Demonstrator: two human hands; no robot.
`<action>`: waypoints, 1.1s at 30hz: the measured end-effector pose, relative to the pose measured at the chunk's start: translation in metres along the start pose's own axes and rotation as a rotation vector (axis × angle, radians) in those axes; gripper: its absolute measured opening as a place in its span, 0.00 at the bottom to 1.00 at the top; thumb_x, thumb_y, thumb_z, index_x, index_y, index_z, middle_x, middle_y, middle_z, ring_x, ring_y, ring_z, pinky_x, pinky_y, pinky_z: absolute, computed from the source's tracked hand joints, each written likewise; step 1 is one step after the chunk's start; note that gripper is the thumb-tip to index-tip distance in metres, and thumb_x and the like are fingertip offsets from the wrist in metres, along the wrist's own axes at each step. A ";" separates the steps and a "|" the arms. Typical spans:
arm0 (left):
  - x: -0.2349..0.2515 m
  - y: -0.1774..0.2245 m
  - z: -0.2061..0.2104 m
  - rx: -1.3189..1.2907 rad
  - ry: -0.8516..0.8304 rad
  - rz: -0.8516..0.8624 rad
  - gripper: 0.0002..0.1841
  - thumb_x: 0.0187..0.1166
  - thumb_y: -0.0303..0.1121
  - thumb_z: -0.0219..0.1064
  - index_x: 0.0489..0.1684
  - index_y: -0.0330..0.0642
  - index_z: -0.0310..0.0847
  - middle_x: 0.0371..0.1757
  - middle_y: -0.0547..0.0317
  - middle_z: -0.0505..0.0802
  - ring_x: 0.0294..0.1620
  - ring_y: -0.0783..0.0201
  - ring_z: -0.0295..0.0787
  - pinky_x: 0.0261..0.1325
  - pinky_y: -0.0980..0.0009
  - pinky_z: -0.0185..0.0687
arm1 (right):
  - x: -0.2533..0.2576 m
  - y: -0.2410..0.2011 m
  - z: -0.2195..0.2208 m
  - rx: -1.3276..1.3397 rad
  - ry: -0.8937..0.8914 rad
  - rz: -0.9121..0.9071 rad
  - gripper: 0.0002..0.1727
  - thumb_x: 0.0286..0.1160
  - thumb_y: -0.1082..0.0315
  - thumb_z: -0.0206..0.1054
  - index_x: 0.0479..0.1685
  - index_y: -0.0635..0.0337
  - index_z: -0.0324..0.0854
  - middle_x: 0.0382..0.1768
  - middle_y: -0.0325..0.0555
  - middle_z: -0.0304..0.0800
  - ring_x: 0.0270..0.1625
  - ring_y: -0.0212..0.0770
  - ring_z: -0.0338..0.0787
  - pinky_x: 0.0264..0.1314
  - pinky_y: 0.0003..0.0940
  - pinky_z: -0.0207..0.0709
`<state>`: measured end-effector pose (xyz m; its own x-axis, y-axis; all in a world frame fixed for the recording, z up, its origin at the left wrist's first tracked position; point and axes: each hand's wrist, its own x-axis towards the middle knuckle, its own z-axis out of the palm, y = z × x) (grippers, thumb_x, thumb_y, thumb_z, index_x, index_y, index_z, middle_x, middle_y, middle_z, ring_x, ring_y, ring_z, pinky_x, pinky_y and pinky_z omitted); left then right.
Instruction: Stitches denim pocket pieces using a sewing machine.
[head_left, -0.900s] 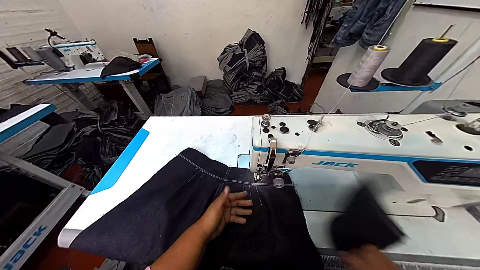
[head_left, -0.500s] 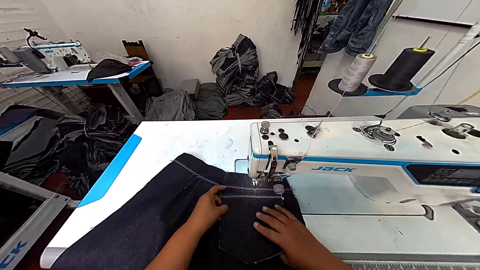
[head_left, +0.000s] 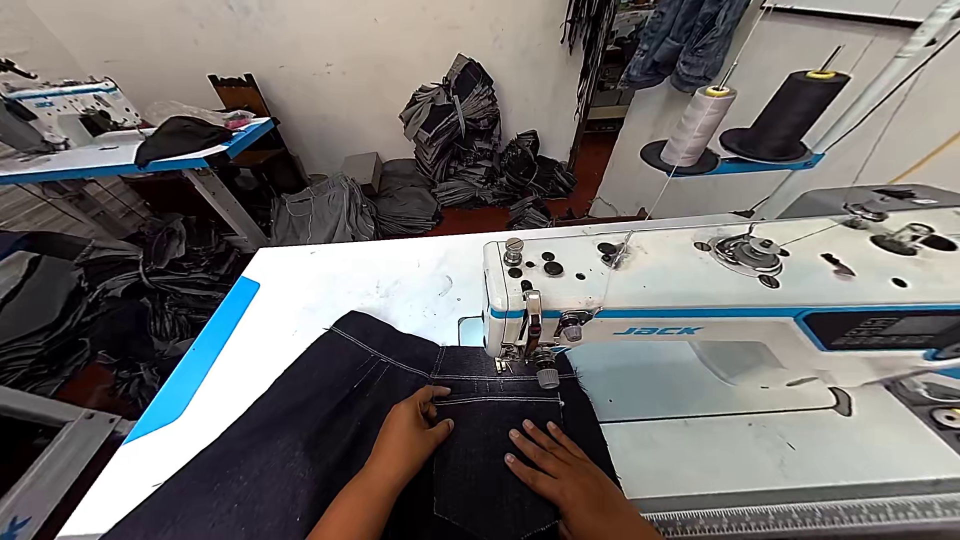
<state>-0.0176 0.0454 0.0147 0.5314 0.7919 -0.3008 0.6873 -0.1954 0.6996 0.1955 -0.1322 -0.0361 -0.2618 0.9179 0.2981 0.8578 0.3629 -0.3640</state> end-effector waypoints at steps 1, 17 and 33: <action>0.000 0.000 0.000 -0.004 0.004 0.000 0.26 0.75 0.32 0.73 0.75 0.42 0.79 0.36 0.57 0.89 0.30 0.66 0.81 0.41 0.69 0.80 | 0.000 0.000 0.000 -0.009 0.002 0.004 0.47 0.34 0.87 0.77 0.72 0.52 0.86 0.79 0.52 0.81 0.84 0.61 0.75 0.85 0.64 0.65; -0.024 0.042 0.010 0.337 0.130 0.052 0.24 0.77 0.31 0.70 0.75 0.40 0.81 0.63 0.39 0.87 0.62 0.44 0.87 0.68 0.51 0.82 | 0.006 -0.001 -0.005 0.070 -0.098 0.051 0.41 0.48 0.86 0.74 0.75 0.51 0.84 0.82 0.53 0.77 0.87 0.63 0.70 0.86 0.67 0.59; -0.011 0.011 0.084 0.488 0.091 0.743 0.43 0.89 0.63 0.32 0.83 0.35 0.72 0.87 0.46 0.75 0.89 0.40 0.66 0.87 0.35 0.53 | 0.006 -0.001 -0.007 0.054 -0.047 -0.030 0.24 0.57 0.84 0.69 0.54 0.55 0.94 0.73 0.51 0.87 0.84 0.59 0.75 0.84 0.65 0.64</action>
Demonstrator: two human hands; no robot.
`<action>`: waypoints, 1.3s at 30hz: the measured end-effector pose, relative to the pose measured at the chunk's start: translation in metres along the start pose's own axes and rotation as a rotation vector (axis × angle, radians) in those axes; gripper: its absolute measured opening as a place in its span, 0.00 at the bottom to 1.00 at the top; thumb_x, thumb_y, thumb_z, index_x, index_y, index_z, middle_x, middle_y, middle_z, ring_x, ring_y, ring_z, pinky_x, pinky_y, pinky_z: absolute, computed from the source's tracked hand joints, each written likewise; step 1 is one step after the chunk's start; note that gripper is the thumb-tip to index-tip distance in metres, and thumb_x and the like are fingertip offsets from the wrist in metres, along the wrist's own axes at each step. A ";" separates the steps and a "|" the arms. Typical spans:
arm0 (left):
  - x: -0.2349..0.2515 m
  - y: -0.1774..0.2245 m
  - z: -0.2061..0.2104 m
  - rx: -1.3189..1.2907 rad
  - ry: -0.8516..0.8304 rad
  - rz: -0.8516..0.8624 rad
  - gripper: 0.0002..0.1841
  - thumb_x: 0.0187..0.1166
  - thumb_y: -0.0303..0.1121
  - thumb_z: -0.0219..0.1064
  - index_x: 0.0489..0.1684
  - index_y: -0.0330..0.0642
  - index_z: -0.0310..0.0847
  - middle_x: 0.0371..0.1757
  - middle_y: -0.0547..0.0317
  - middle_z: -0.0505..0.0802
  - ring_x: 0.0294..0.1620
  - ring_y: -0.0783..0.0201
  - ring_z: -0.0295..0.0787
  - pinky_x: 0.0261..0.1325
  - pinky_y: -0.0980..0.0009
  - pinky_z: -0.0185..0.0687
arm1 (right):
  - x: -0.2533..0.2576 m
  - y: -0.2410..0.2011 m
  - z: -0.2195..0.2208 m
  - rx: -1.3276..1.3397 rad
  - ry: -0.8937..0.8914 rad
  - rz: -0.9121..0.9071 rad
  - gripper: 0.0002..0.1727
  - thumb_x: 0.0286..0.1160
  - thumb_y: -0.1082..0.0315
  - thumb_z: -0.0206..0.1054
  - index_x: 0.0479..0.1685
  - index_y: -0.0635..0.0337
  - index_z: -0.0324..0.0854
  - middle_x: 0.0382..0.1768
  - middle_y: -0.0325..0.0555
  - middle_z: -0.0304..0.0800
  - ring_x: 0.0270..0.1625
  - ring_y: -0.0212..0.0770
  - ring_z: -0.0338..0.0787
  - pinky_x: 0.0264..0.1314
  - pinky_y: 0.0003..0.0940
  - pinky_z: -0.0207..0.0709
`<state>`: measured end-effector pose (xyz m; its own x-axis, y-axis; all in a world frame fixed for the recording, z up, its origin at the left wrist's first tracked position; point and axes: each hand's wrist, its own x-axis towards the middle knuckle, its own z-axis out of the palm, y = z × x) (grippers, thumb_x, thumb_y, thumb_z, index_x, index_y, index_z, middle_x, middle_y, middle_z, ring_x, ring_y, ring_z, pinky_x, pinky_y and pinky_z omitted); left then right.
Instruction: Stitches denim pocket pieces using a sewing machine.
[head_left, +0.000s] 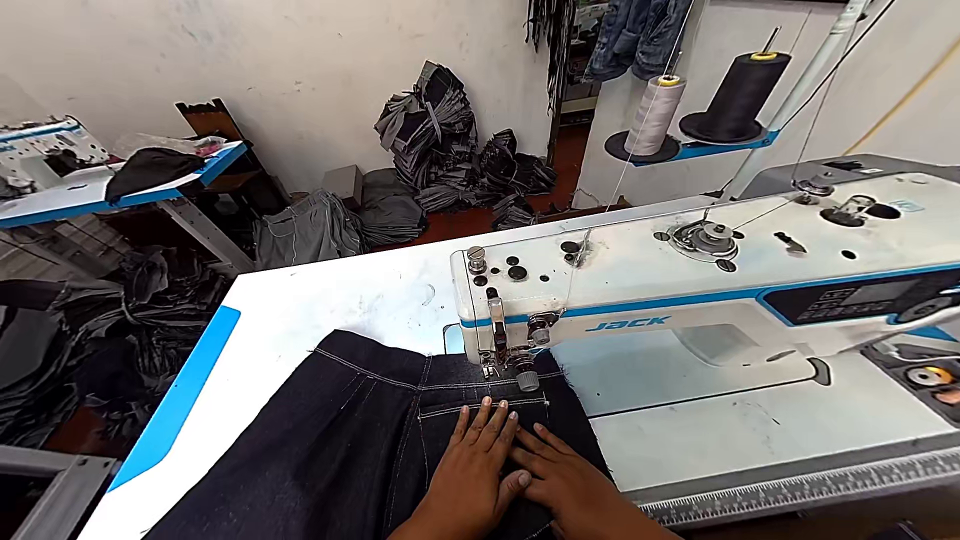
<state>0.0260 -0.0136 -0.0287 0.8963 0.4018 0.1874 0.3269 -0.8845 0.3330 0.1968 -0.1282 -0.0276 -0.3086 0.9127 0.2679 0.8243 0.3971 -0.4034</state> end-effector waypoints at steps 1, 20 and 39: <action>0.000 0.000 0.000 0.014 -0.003 0.011 0.45 0.88 0.65 0.31 0.84 0.34 0.71 0.87 0.46 0.75 0.89 0.40 0.66 0.87 0.35 0.53 | 0.000 0.000 -0.001 0.004 -0.008 0.000 0.24 0.58 0.83 0.68 0.55 0.55 0.94 0.73 0.51 0.87 0.84 0.59 0.75 0.84 0.65 0.63; 0.018 -0.016 -0.038 0.037 -0.393 -0.294 0.52 0.68 0.78 0.57 0.96 0.62 0.53 0.98 0.60 0.51 0.99 0.51 0.31 0.93 0.38 0.19 | 0.047 0.028 -0.014 0.065 -0.049 0.451 0.25 0.90 0.57 0.54 0.77 0.61 0.80 0.85 0.54 0.72 0.92 0.55 0.62 0.96 0.49 0.45; 0.015 -0.033 -0.047 0.045 -0.422 -0.289 0.52 0.70 0.77 0.57 0.96 0.61 0.52 0.98 0.60 0.49 0.99 0.50 0.30 0.92 0.37 0.18 | 0.058 0.015 -0.002 -0.014 -0.031 0.423 0.24 0.90 0.60 0.54 0.77 0.62 0.80 0.84 0.56 0.73 0.89 0.59 0.67 0.92 0.57 0.51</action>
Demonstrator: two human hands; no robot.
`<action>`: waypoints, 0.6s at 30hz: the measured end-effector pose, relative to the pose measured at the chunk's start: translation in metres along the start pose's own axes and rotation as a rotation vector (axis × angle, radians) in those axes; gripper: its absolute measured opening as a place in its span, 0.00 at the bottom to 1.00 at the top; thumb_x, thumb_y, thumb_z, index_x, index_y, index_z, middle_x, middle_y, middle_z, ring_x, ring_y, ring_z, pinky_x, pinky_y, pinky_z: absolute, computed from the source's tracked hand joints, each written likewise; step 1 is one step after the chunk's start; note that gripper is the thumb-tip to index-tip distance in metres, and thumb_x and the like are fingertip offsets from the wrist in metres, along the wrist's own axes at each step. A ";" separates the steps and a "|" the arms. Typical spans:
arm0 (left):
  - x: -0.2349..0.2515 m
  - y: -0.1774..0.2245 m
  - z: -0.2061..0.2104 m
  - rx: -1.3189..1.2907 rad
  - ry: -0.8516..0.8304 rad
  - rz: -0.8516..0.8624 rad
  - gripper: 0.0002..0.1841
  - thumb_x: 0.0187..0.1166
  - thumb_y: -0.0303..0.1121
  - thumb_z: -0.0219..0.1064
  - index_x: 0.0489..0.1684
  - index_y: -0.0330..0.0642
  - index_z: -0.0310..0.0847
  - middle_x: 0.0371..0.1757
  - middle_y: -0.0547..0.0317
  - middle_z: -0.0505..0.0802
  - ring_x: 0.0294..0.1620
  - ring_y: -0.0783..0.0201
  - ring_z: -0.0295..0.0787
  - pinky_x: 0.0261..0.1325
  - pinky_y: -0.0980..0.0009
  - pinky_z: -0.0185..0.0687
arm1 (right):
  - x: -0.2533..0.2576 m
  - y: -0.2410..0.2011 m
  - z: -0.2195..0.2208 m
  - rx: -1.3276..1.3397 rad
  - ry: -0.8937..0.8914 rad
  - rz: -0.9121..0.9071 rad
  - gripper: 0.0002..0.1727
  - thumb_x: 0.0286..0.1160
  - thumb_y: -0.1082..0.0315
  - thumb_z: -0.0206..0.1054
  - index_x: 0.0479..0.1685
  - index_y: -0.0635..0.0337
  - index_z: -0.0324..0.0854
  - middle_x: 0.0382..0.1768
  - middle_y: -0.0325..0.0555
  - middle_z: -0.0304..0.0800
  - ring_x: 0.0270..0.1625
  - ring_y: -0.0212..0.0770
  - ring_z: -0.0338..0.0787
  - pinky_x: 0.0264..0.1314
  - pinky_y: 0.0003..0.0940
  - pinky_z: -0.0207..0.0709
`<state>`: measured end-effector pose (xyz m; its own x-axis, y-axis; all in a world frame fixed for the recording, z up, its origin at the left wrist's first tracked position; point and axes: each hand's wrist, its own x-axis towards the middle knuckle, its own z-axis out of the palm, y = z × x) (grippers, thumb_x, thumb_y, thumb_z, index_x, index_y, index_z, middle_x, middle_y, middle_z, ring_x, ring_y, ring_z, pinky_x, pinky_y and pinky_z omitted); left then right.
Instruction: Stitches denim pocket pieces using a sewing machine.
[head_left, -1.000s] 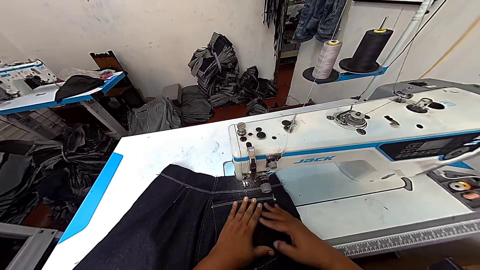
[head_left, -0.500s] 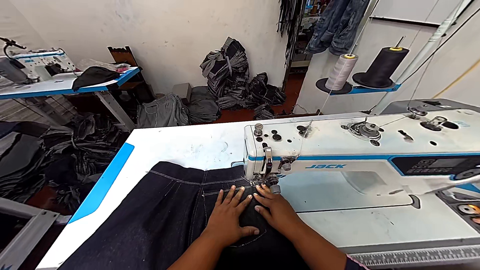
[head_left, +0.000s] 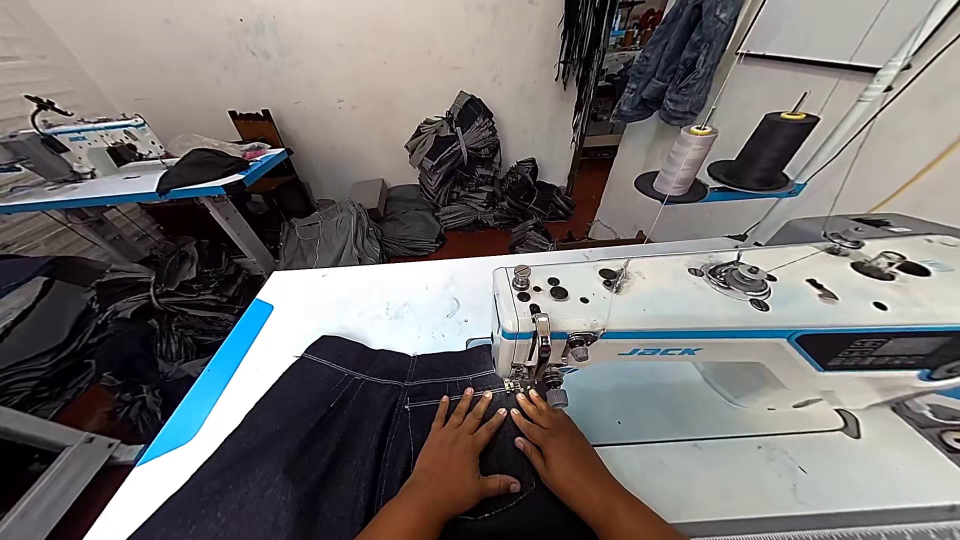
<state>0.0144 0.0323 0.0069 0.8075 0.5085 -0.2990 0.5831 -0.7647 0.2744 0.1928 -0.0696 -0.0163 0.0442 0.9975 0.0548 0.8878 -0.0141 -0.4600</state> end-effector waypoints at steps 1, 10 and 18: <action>0.001 0.000 -0.001 -0.001 -0.005 0.002 0.52 0.70 0.77 0.58 0.96 0.61 0.52 0.98 0.61 0.49 0.99 0.50 0.29 0.92 0.37 0.18 | -0.007 -0.004 0.001 -0.001 0.001 -0.009 0.24 0.88 0.62 0.56 0.76 0.64 0.80 0.83 0.57 0.74 0.88 0.62 0.68 0.91 0.61 0.53; 0.024 -0.011 -0.018 0.011 -0.030 -0.011 0.52 0.71 0.78 0.55 0.97 0.60 0.48 0.98 0.59 0.48 0.99 0.50 0.28 0.92 0.37 0.16 | -0.047 -0.011 0.009 0.024 0.016 -0.060 0.24 0.86 0.63 0.57 0.76 0.64 0.80 0.84 0.55 0.74 0.88 0.63 0.67 0.88 0.68 0.53; 0.054 -0.018 -0.037 0.054 -0.051 -0.091 0.51 0.73 0.78 0.53 0.95 0.57 0.55 0.98 0.60 0.49 0.99 0.53 0.24 0.93 0.39 0.12 | -0.012 0.016 -0.002 0.028 -0.020 -0.094 0.25 0.90 0.58 0.52 0.79 0.58 0.79 0.85 0.49 0.73 0.91 0.56 0.65 0.92 0.61 0.48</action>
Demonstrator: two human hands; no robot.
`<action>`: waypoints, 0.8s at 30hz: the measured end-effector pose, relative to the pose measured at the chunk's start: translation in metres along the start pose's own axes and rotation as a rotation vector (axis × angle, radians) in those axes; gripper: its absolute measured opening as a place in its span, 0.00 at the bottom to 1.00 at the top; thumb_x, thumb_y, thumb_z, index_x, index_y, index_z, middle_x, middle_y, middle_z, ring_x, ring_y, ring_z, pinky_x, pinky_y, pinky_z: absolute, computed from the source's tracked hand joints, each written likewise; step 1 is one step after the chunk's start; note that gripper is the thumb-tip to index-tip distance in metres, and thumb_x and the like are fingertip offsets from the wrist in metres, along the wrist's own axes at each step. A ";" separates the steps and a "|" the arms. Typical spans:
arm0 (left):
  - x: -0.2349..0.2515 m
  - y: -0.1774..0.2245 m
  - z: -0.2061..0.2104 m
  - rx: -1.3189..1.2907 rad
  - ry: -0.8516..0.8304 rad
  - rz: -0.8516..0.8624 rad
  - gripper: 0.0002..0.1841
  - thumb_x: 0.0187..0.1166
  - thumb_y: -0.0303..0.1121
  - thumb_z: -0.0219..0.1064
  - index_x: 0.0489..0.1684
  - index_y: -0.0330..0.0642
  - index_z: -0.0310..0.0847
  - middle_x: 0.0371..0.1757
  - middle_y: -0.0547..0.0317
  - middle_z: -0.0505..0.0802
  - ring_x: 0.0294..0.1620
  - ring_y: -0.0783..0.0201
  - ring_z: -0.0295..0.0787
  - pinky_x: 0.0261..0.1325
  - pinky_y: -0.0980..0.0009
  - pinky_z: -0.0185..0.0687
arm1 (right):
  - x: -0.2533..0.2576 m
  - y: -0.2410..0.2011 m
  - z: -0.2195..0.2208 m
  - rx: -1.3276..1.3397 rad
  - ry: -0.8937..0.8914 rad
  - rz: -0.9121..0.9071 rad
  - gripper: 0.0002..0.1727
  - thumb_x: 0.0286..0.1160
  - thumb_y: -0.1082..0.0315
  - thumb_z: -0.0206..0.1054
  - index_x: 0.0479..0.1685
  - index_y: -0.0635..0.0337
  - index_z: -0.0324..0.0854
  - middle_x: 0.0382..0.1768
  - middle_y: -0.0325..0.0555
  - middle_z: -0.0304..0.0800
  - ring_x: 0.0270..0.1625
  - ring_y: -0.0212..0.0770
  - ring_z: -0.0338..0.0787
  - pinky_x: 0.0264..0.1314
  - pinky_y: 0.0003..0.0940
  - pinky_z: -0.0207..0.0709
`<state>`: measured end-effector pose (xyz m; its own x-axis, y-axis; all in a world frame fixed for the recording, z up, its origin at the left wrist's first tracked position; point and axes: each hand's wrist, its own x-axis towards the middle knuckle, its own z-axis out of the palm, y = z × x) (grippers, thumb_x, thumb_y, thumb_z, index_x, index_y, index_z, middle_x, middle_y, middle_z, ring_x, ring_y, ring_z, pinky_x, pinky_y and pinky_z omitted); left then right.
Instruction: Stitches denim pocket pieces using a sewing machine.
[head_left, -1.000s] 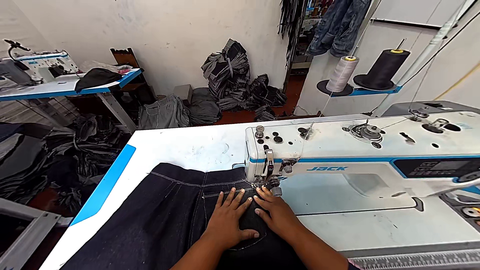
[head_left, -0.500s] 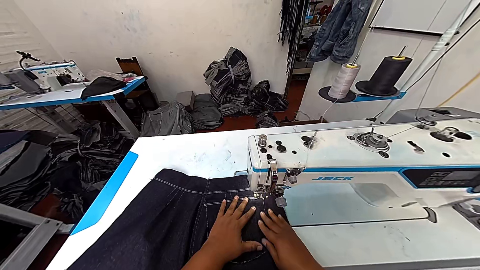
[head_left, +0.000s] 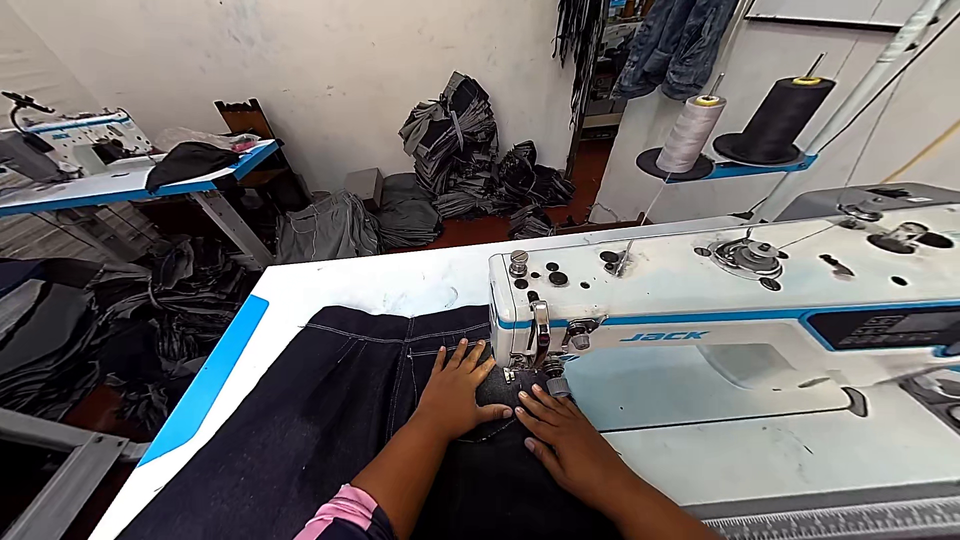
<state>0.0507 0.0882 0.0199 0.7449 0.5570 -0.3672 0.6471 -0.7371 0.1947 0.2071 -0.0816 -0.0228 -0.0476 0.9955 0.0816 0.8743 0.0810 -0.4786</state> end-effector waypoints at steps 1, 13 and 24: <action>0.004 -0.001 -0.002 0.011 0.004 -0.006 0.51 0.73 0.78 0.52 0.95 0.57 0.55 0.98 0.61 0.49 0.99 0.53 0.24 0.93 0.39 0.12 | 0.005 0.003 -0.002 0.005 -0.010 0.004 0.25 0.90 0.58 0.52 0.79 0.57 0.79 0.85 0.48 0.73 0.91 0.54 0.65 0.93 0.60 0.47; 0.033 -0.019 -0.019 0.080 -0.004 0.116 0.46 0.79 0.73 0.51 0.93 0.52 0.58 0.97 0.56 0.52 0.99 0.47 0.26 0.89 0.31 0.09 | 0.039 0.015 -0.024 0.011 -0.084 0.073 0.27 0.91 0.54 0.53 0.80 0.59 0.77 0.83 0.54 0.75 0.90 0.53 0.65 0.96 0.51 0.41; 0.031 -0.043 -0.021 0.210 -0.080 0.323 0.39 0.85 0.65 0.51 0.94 0.56 0.58 0.98 0.60 0.53 0.98 0.43 0.25 0.84 0.23 0.13 | -0.044 -0.028 0.043 -0.105 0.325 -0.551 0.12 0.76 0.69 0.64 0.43 0.50 0.95 0.55 0.36 0.98 0.67 0.45 0.91 0.73 0.54 0.75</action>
<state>0.0492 0.1454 0.0195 0.8845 0.2581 -0.3886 0.3280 -0.9365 0.1245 0.1642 -0.1253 -0.0506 -0.3687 0.7426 0.5591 0.8066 0.5546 -0.2047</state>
